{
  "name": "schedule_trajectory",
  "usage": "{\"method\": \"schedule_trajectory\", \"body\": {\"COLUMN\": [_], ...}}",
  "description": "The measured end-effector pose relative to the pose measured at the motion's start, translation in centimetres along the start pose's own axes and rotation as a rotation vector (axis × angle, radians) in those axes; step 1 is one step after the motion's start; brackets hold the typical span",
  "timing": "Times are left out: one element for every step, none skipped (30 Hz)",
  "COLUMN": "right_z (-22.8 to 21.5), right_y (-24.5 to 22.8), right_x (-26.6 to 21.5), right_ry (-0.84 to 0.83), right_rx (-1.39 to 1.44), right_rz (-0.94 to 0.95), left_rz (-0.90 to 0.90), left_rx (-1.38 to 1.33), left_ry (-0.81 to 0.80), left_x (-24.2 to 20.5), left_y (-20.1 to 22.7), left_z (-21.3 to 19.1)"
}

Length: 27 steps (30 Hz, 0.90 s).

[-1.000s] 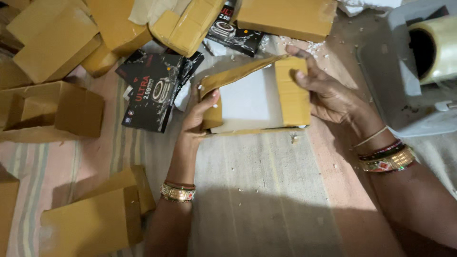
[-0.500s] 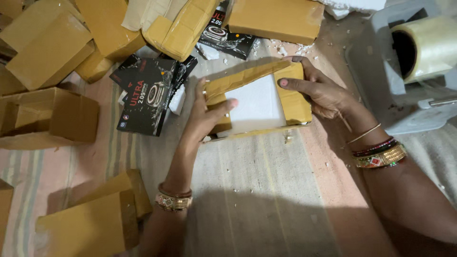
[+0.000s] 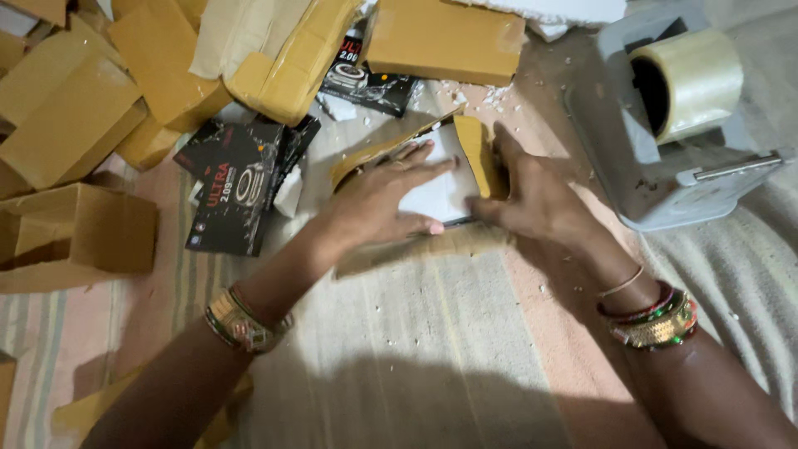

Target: The person places a smartwatch box into a cardboard shipping box, adds foam padding, folds the flaps, and seals the box with clear packing tape using a tape dispenser.

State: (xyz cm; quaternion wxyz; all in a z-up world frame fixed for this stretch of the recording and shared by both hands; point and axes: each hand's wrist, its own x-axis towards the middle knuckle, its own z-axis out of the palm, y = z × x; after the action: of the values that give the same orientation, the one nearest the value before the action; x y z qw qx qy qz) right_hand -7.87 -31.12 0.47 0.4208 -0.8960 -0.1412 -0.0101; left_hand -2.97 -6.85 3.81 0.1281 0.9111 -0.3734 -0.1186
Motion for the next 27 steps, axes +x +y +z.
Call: {"method": "schedule_trajectory", "body": {"right_z": [0.1, 0.2, 0.4, 0.2, -0.1, -0.5, -0.8, -1.3, -1.6, -1.6, -1.2, -0.8, -0.3, 0.2, 0.7, 1.2, 1.6, 1.9, 2.0, 1.9, 1.9, 1.9, 2.0, 2.1, 2.2, 2.3, 2.3], "right_y": [-0.1, -0.1, -0.2, -0.1, -0.1, 0.0, 0.1, 0.2, 0.4, 0.4, 0.4, 0.2, 0.1, -0.1, -0.3, -0.6, -0.8, -1.1, -1.4, -1.7, -2.0, -2.2, -2.3, -2.4, -2.3, -2.2, -2.0], "right_x": [-0.5, -0.9, -1.1, -1.2, -1.2, -1.1, -1.0, -0.6, -0.6, -0.5, -0.3, -0.3, -0.3, -0.6, -0.7, -0.7, -0.9, -1.1, -1.0, -1.0, -0.9, -0.7, -0.6, -0.5, -0.7, -0.8, -0.8], "right_ry": [0.078, 0.155, 0.227, 0.299, 0.378, 0.455, 0.381, 0.306, 0.236, 0.238, 0.237, 0.237, 0.252, 0.267, 0.278, 0.280, 0.277, 0.274, 0.283, 0.293, 0.308, 0.332, 0.353, 0.375, 0.361, 0.346, 0.329], "right_rx": [-0.015, -0.031, -0.044, -0.191, -0.339, -0.487, -0.478, -0.467, -0.454, -0.337, -0.220, -0.102, -0.050, 0.003, 0.057, 0.063, 0.067, 0.072, 0.041, 0.010, -0.019, -0.079, -0.138, -0.196, -0.230, -0.263, -0.297], "right_rz": [0.066, 0.132, 0.198, 0.135, 0.072, 0.008, 0.087, 0.166, 0.251, 0.264, 0.274, 0.282, 0.244, 0.207, 0.165, 0.114, 0.064, 0.014, -0.038, -0.091, -0.139, -0.191, -0.235, -0.280, -0.270, -0.259, -0.260], "left_rz": [-0.002, -0.004, -0.020, -0.036, -0.044, -0.024, -0.002, 0.021, 0.073, 0.125, 0.173, 0.190, 0.194, 0.199, 0.183, 0.168, 0.150, 0.131, 0.113, 0.094, 0.096, 0.098, 0.102, 0.056, 0.028, 0.000, 0.062], "left_rx": [0.080, 0.160, 0.203, 0.246, 0.296, 0.319, 0.341, 0.363, 0.350, 0.336, 0.319, 0.329, 0.339, 0.349, 0.399, 0.448, 0.492, 0.458, 0.427, 0.397, 0.379, 0.361, 0.340, 0.306, 0.272, 0.238, 0.170], "left_ry": [-0.008, -0.017, -0.051, -0.086, -0.119, -0.099, -0.081, -0.063, -0.019, 0.025, 0.069, 0.071, 0.078, 0.085, 0.064, 0.043, 0.021, 0.002, -0.010, -0.021, -0.002, 0.017, 0.030, 0.003, -0.033, -0.069, -0.010], "left_x": [0.2, 0.4, 0.6, 0.8, 1.1, 1.4, 1.6, 1.9, 2.0, 2.1, 2.0, 2.0, 1.8, 1.5, 1.4, 1.4, 1.4, 1.2, 1.2, 1.1, 1.0, 0.9, 0.7, 0.5, 0.5, 0.4, 0.4], "left_y": [0.7, 1.4, 2.1, 2.7, 3.2, 3.6, 3.9, 4.2, 4.3, 4.4, 4.5, 4.5, 4.5, 4.5, 4.5, 4.6, 4.8, 4.8, 4.8, 4.9, 4.9, 4.9, 4.9, 4.7, 4.4, 4.1, 3.6], "left_z": [0.2, 0.3, 0.3, 0.2, -0.2, -0.5, -0.9, -1.3, -1.5, -1.8, -1.8, -1.8, -1.7, -1.5, -1.4, -1.3, -1.0, -0.9, -1.0, -1.1, -1.3, -1.3, -1.2, -1.1, -0.9, -0.8, -0.8]}}
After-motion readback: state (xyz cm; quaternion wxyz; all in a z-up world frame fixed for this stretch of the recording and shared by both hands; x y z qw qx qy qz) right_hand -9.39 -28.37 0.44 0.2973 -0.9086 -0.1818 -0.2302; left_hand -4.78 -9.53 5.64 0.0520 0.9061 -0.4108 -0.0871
